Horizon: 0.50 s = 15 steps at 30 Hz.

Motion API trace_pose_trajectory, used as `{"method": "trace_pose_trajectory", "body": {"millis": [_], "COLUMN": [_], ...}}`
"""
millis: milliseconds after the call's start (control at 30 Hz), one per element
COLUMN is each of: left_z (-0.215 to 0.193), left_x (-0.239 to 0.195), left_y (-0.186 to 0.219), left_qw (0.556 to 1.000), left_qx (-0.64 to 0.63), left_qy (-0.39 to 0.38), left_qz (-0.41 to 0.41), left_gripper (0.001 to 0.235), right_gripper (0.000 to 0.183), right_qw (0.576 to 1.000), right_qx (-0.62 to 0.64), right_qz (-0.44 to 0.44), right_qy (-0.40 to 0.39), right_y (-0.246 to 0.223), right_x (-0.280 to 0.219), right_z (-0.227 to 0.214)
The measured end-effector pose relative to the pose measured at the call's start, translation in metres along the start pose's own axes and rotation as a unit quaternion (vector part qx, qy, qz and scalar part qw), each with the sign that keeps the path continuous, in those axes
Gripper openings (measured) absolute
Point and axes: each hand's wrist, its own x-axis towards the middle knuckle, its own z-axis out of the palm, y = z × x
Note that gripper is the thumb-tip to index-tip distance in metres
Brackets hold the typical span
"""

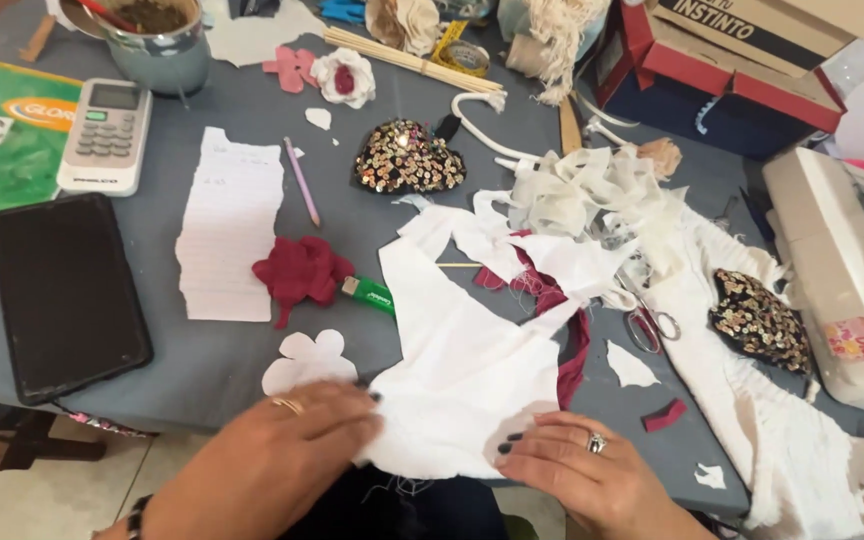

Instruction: Cutting out flower shapes from fabric using scissors at a workstation.

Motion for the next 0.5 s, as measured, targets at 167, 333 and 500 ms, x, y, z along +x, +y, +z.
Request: {"method": "trace_pose_trajectory", "body": {"millis": [167, 333, 500], "left_z": [0.023, 0.048, 0.012], "left_x": [0.039, 0.086, 0.083], "left_y": [0.035, 0.047, 0.037], "left_qw": [0.992, 0.991, 0.983], "left_qx": [0.125, 0.059, -0.036], "left_qy": [-0.002, 0.118, 0.153], "left_qz": [-0.034, -0.007, -0.090], "left_gripper": [0.098, 0.048, 0.017], "right_gripper": [0.014, 0.031, 0.041], "right_qw": [0.998, 0.981, 0.990], "right_qx": [-0.036, -0.110, 0.025], "right_qz": [-0.047, -0.033, -0.081], "right_qy": [0.032, 0.157, -0.115], "right_y": [0.006, 0.013, 0.007], "right_x": [0.028, 0.040, 0.038], "right_z": [-0.005, -0.014, -0.016]}}
